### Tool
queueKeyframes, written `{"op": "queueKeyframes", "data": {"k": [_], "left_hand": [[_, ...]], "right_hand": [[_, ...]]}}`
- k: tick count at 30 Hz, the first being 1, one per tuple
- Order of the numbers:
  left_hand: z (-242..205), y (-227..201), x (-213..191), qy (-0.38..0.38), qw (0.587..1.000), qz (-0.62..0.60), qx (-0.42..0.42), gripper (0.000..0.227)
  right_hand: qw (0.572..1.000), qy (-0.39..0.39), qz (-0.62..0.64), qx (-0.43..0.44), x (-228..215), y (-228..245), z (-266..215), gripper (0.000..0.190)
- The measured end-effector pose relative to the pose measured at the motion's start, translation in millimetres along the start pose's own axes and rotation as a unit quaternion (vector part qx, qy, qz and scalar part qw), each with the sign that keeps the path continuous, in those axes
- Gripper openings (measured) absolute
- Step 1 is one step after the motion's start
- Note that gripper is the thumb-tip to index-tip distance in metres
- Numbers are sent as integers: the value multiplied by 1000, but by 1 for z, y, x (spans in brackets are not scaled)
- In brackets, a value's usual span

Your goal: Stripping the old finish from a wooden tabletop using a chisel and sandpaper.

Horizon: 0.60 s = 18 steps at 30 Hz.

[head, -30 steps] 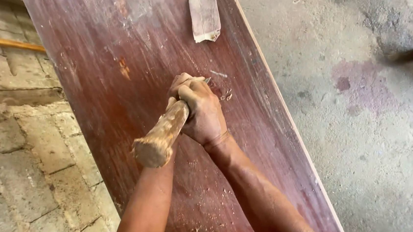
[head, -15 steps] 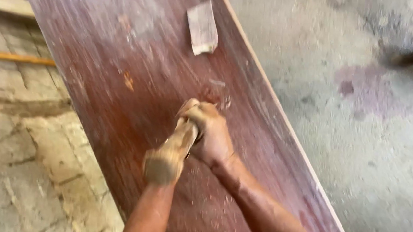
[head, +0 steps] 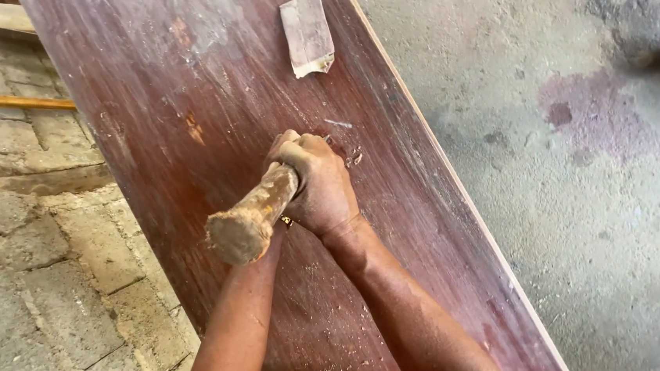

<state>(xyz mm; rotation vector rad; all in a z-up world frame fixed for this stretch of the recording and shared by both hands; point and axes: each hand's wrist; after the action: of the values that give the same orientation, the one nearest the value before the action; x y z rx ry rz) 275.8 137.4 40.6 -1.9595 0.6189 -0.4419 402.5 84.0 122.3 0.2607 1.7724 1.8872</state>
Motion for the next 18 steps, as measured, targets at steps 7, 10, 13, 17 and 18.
{"op": "queueKeyframes", "data": {"k": [7,10,13,17,18], "left_hand": [[8,11,-2,-33,997,-49,-47,20],[7,-20,4,-44,996,-71,-28,20],[11,-35,12,-47,995,-84,-41,21],[10,-38,14,-62,990,-109,-69,22],[11,-40,12,-67,988,-116,-71,22]], "right_hand": [[1000,4,14,5,-15,7,-28,13],[997,-22,25,-64,-15,9,-27,13],[993,-37,16,-108,-4,6,-19,18],[996,-13,-2,-89,0,10,-3,20],[997,-9,3,-80,0,11,4,20]]}}
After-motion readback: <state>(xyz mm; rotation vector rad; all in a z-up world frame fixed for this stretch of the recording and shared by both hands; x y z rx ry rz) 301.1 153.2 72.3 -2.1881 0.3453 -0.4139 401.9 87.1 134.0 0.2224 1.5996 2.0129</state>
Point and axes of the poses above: each hand's wrist, its own z-axis towards the middle knuckle, its own x-axis out of the palm, y = z × x
